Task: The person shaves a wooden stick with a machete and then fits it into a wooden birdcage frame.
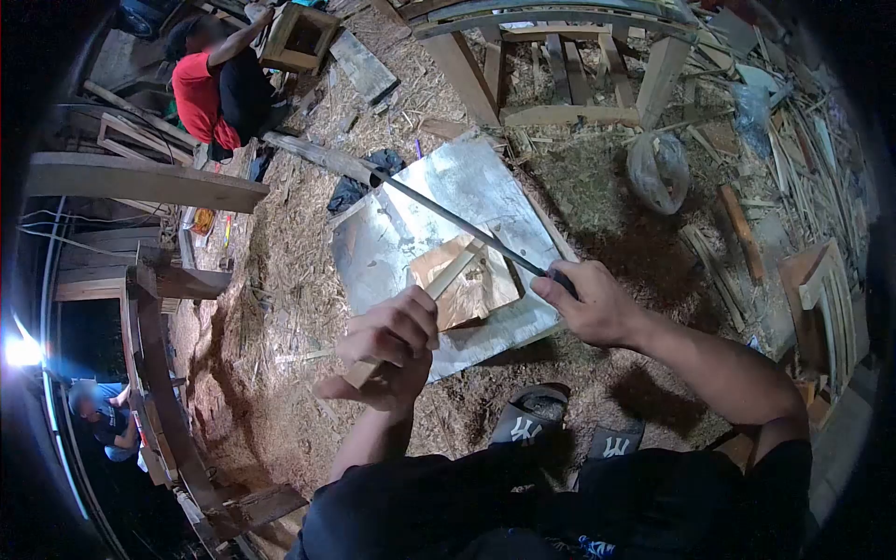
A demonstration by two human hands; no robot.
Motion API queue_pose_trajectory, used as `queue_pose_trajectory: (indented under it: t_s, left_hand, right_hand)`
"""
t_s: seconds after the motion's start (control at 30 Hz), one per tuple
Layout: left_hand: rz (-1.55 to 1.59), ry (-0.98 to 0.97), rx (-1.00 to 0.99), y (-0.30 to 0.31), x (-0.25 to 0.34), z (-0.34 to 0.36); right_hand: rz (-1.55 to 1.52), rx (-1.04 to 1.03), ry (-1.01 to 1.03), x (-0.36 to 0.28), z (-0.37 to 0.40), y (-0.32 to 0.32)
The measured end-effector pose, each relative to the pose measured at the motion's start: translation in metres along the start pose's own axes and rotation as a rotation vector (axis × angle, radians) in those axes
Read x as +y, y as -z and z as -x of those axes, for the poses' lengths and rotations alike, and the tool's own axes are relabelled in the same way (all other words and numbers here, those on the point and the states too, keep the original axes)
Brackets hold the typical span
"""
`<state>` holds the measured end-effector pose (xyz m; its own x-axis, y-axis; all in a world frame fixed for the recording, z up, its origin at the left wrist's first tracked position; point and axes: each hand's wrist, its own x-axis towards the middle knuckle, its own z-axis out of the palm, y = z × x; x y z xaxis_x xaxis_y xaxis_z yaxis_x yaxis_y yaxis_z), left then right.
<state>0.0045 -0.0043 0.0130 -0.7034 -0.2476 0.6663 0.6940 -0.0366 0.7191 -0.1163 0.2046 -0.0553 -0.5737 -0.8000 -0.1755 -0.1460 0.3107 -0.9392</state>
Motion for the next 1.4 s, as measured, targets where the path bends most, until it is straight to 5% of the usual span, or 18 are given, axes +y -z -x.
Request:
queue_pose_trajectory:
  t_s: [0.33, 0.4, 0.5, 0.73, 0.93, 1.0, 1.13, 1.23, 1.3, 1.4]
  left_hand:
    - [0.008, -0.058, 0.015, 0.01, -0.009, 0.004]
    - [-0.004, -0.059, 0.017, 0.012, -0.009, 0.006]
    - [0.008, -0.066, 0.041, 0.011, -0.01, 0.008]
    - [-0.002, -0.068, 0.012, 0.007, -0.009, 0.008]
    - [0.004, -0.054, 0.031, 0.009, -0.008, 0.007]
    - [0.012, -0.06, 0.029, 0.008, -0.007, 0.006]
    - [-0.01, -0.079, -0.003, 0.008, -0.01, 0.008]
    - [-0.011, -0.09, -0.002, 0.006, -0.011, 0.007]
    - [-0.017, -0.084, 0.001, 0.006, -0.01, 0.008]
    - [-0.015, -0.084, -0.018, 0.007, -0.01, 0.007]
  right_hand:
    - [0.033, -0.004, 0.097, -0.005, -0.006, 0.007]
    - [0.018, 0.022, 0.262, -0.005, -0.003, 0.012]
    - [0.082, -0.086, -0.015, 0.006, -0.004, 0.007]
    - [0.087, -0.049, -0.013, 0.001, -0.004, 0.015]
    - [-0.004, 0.009, 0.266, -0.012, -0.002, 0.019]
    - [0.289, -0.032, 0.079, 0.002, -0.007, 0.007]
    - [0.195, -0.097, -0.041, -0.006, -0.001, 0.014]
    - [0.205, -0.05, -0.019, -0.025, 0.003, 0.025]
    - [0.051, 0.058, 0.262, -0.036, 0.008, 0.029]
    - [0.103, -0.003, 0.207, -0.014, 0.006, 0.017]
